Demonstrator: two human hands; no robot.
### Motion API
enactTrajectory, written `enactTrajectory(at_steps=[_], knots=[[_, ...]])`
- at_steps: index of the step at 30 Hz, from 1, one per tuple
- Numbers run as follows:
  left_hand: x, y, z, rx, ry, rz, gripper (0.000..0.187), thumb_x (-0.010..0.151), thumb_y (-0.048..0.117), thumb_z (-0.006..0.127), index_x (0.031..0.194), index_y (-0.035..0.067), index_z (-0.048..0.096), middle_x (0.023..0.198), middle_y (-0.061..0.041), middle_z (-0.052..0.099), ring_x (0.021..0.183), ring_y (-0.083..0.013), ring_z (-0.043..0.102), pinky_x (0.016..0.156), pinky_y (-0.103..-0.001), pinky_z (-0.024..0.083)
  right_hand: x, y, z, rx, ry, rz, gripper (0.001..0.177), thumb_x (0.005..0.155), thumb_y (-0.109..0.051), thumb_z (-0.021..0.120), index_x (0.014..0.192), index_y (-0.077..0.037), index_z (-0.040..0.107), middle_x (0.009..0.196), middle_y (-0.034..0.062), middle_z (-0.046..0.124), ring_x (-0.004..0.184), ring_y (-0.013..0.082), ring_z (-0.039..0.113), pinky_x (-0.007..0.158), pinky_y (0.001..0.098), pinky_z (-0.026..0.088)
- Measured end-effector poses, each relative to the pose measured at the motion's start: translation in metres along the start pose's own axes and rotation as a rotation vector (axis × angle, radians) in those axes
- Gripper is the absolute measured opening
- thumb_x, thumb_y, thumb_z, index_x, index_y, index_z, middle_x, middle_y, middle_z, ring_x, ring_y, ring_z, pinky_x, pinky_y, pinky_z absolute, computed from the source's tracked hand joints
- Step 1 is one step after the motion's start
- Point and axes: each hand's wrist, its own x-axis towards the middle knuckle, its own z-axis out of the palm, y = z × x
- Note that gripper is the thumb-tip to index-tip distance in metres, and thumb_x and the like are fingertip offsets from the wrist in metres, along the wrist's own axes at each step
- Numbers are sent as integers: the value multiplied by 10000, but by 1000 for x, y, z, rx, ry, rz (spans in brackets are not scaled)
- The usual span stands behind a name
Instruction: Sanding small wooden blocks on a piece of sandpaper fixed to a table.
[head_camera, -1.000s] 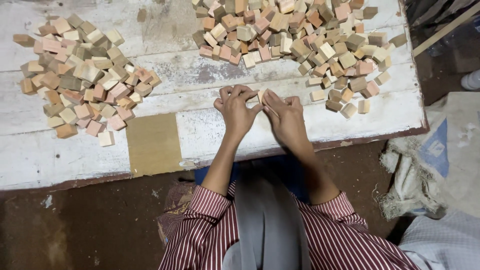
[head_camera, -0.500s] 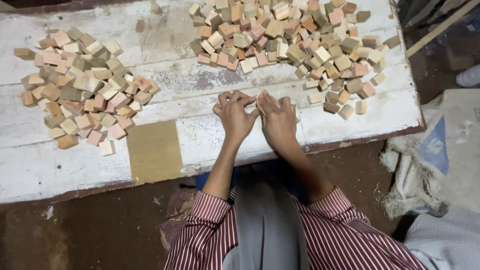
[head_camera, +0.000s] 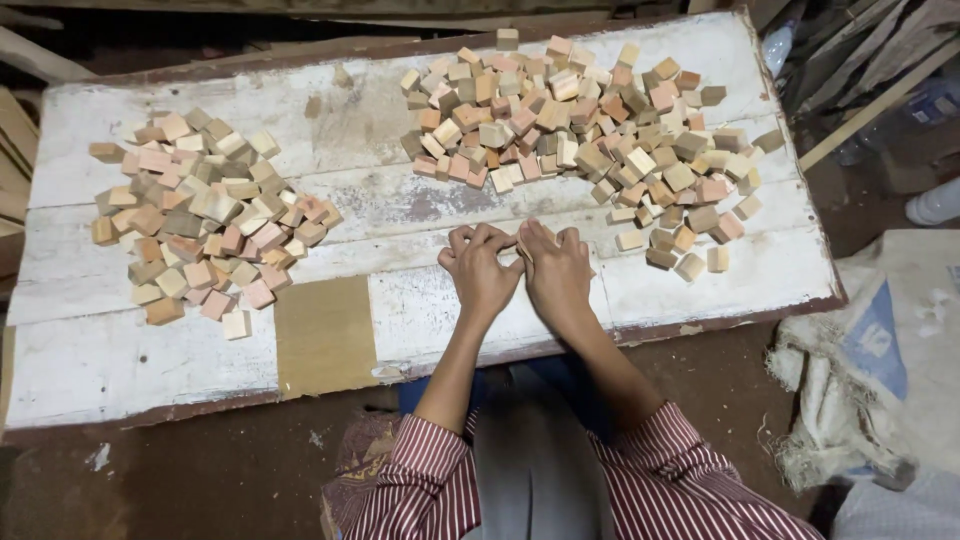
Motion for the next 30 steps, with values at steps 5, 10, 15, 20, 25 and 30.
enactTrajectory(at_steps=[5,10,15,20,25,30], knots=[[-1,3,-3,-14,4,4,205,742,299,823,935,236,797,945,83,621,1122,-226,442,989,-534,276,-15,-13,-22,-25,8,13,284,960,-255,641,1194,-156,769,1212,63,761,949,312,580,714,402,436],[-3,2,1,-18,9,8,231,724,288,833,941,219,794,948,78,623,1130,-229,443,999,-531,281,3,-6,-8,-17,44,6,261,977,-307,630,1144,-182,787,1172,35,774,939,292,574,723,397,434],[2,0,1,-21,-20,2,227,732,257,812,955,219,797,980,72,627,1146,-242,434,993,-529,284,-20,-16,-30,-7,29,18,305,954,-240,641,1221,-157,762,1234,74,753,952,329,587,711,420,449],[-5,1,2,-9,-27,-6,232,725,261,818,954,231,797,970,83,617,1137,-230,426,993,-515,281,-3,-6,-8,0,20,20,291,941,-248,643,1181,-151,777,1229,60,755,944,327,574,712,424,433],[-1,1,1,-15,-17,-8,226,731,276,818,951,233,797,967,82,612,1130,-228,431,990,-507,290,-18,-16,-29,7,15,28,290,952,-235,646,1202,-152,768,1237,66,754,956,324,582,717,409,443],[-1,-1,1,-8,5,21,236,720,282,829,949,241,793,963,89,605,1132,-226,428,981,-499,281,7,-6,-3,4,92,11,242,991,-309,652,1144,-178,787,1183,27,768,938,306,567,709,405,435]])
